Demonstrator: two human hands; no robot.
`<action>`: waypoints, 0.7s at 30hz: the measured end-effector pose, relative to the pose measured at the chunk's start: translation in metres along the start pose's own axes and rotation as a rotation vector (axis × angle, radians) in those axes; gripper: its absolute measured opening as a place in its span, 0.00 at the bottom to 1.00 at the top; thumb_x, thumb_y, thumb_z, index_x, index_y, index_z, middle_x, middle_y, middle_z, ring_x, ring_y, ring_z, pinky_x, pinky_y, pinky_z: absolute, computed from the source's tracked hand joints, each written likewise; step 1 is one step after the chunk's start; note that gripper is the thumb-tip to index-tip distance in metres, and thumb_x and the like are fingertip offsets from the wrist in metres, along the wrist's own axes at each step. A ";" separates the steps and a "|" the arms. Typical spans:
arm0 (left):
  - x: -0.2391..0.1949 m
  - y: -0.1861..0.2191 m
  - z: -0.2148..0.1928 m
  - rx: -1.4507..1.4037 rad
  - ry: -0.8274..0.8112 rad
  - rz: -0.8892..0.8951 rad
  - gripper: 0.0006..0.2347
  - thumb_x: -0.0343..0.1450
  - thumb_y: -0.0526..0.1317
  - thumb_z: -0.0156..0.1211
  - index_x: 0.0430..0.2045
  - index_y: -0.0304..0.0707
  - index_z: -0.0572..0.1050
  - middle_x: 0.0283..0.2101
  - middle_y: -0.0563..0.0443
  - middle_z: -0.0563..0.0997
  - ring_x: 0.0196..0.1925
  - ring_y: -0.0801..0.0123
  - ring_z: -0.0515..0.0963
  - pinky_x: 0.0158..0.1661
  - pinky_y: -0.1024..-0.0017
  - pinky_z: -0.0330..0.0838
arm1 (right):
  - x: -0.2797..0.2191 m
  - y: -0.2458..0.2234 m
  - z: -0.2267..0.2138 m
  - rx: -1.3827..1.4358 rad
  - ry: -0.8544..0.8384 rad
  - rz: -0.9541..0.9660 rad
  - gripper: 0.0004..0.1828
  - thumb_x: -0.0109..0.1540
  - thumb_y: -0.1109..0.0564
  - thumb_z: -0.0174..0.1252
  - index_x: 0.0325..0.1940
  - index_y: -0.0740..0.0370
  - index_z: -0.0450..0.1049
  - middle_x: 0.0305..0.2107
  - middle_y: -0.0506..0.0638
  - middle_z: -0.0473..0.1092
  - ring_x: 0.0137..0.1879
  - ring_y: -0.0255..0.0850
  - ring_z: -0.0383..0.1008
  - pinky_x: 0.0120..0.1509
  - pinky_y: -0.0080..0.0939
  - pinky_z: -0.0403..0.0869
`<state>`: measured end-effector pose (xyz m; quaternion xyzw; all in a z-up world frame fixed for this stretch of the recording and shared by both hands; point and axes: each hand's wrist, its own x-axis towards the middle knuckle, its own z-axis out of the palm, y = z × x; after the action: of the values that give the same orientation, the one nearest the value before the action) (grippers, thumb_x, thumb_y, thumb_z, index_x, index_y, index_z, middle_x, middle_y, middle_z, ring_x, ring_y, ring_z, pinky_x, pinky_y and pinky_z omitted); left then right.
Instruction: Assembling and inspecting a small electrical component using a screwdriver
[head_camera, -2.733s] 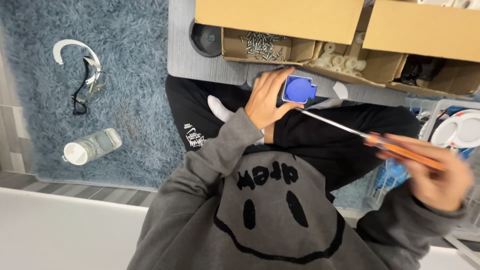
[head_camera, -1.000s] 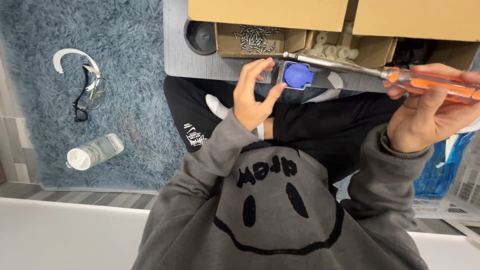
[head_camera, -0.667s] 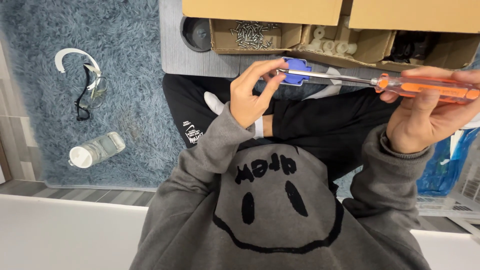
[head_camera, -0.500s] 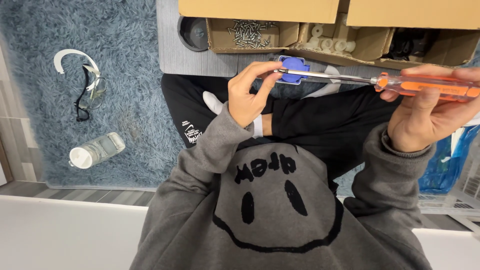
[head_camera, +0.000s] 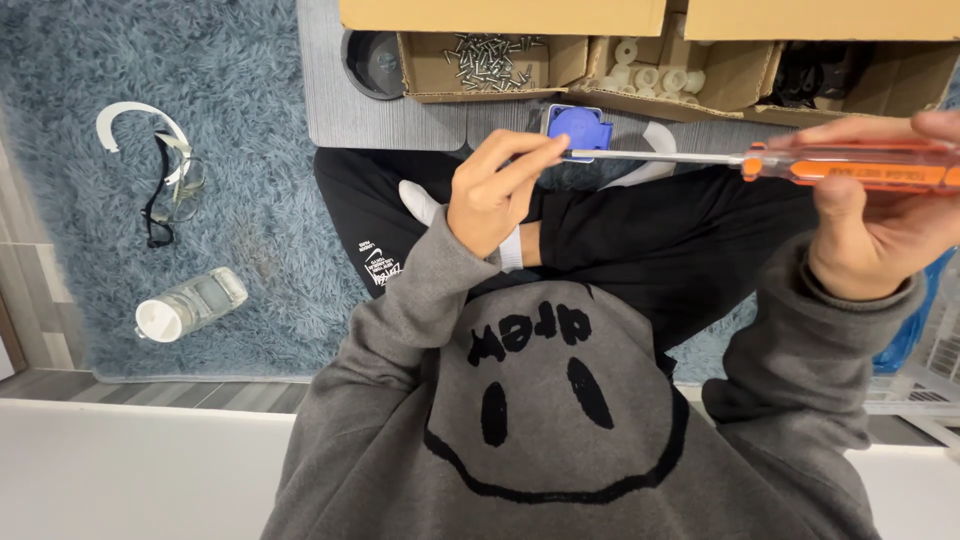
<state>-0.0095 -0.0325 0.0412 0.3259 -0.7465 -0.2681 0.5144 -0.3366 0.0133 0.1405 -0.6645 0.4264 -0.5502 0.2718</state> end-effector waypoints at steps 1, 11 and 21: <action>-0.002 -0.002 0.000 0.030 -0.046 0.043 0.18 0.81 0.18 0.59 0.62 0.37 0.77 0.51 0.45 0.84 0.47 0.56 0.83 0.51 0.63 0.80 | 0.002 -0.004 0.000 0.052 -0.059 0.034 0.24 0.80 0.67 0.49 0.77 0.65 0.50 0.53 0.91 0.63 0.55 0.86 0.74 0.67 0.84 0.80; 0.000 0.005 0.015 0.045 -0.025 -0.044 0.09 0.78 0.29 0.70 0.51 0.37 0.82 0.43 0.48 0.89 0.43 0.60 0.88 0.47 0.67 0.79 | 0.027 -0.029 -0.002 0.031 -0.110 0.254 0.21 0.82 0.61 0.55 0.69 0.86 0.61 0.57 0.77 0.66 0.66 0.74 0.81 0.69 0.63 0.87; -0.009 -0.034 0.049 0.337 0.084 0.068 0.19 0.71 0.46 0.86 0.47 0.39 0.80 0.57 0.50 0.82 0.61 0.55 0.82 0.59 0.63 0.77 | 0.066 -0.009 0.007 -0.072 -0.246 -0.003 0.14 0.92 0.65 0.46 0.69 0.88 0.62 0.60 0.85 0.71 0.61 0.77 0.79 0.72 0.72 0.85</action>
<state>-0.0463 -0.0444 -0.0056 0.3932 -0.7693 -0.1077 0.4919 -0.3258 -0.0405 0.1795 -0.7369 0.4083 -0.4493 0.2973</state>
